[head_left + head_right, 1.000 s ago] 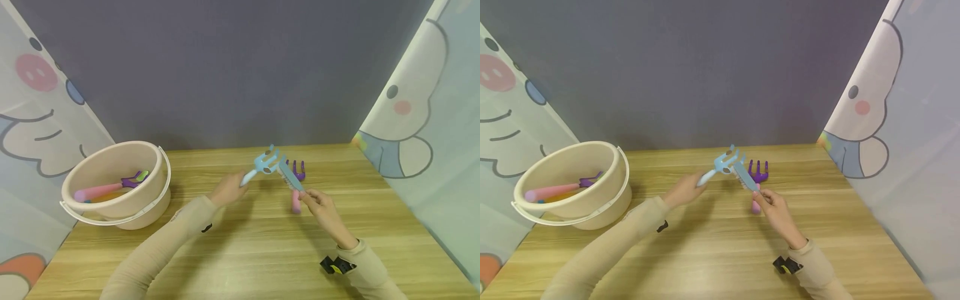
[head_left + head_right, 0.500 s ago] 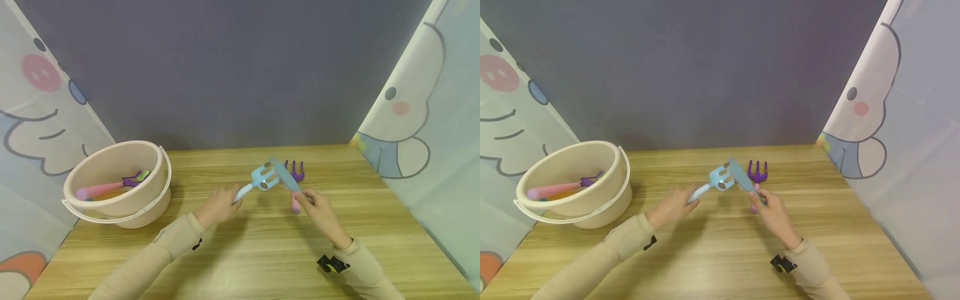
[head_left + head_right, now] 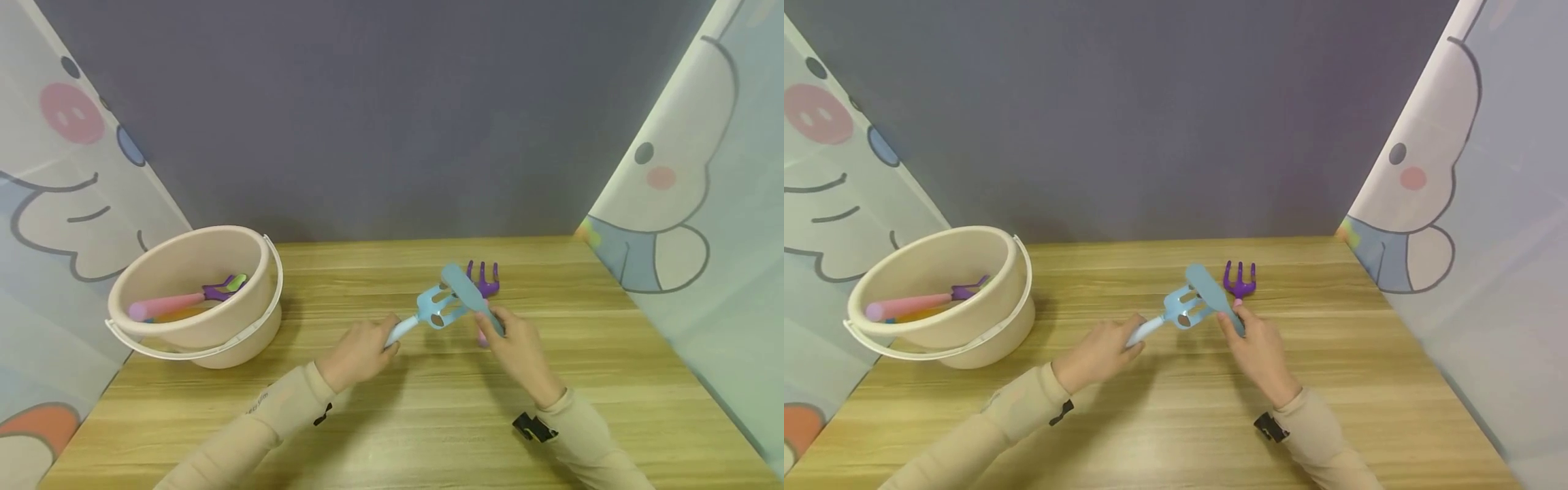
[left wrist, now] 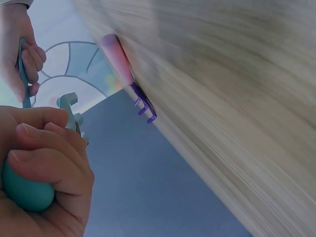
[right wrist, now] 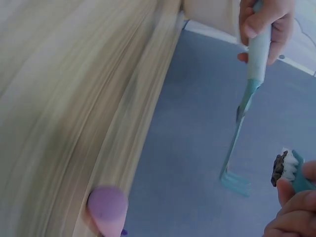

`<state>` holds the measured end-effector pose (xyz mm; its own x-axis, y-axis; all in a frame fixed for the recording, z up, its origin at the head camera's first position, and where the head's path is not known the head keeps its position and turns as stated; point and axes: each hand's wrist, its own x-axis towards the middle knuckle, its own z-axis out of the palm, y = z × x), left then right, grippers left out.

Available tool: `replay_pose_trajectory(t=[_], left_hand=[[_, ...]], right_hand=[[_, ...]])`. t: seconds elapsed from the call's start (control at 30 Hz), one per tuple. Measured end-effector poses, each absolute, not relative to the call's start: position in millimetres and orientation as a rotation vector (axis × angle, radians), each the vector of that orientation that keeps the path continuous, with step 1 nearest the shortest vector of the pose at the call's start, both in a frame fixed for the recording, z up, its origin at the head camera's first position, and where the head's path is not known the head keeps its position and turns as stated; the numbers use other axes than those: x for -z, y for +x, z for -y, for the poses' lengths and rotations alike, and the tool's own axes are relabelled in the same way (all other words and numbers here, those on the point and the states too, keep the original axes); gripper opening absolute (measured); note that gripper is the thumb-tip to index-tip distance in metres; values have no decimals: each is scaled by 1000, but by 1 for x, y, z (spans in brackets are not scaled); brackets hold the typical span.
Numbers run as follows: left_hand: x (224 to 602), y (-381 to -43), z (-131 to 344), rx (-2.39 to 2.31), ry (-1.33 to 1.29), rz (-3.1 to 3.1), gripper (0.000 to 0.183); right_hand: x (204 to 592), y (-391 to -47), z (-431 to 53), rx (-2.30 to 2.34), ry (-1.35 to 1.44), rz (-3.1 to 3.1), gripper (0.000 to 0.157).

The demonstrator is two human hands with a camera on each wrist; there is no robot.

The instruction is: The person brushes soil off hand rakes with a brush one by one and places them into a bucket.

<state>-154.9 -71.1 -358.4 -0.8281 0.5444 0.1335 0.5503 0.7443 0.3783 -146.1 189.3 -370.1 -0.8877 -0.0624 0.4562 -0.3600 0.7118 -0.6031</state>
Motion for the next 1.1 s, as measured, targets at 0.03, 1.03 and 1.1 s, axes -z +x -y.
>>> replay_pose_trajectory(t=[0.03,1.03,1.1], left_hand=[[359,-154,71,644,-920,2920,21],[357,-133,66,521,-931,2803,16],[358,-132,65,514,-930,2792,17]], right_hand=[[370,-146,-188,-1013,323,2504,34],[383,-149,-172,-300,311,2442,44],[384,-149,-171,-246,319,2432,44]])
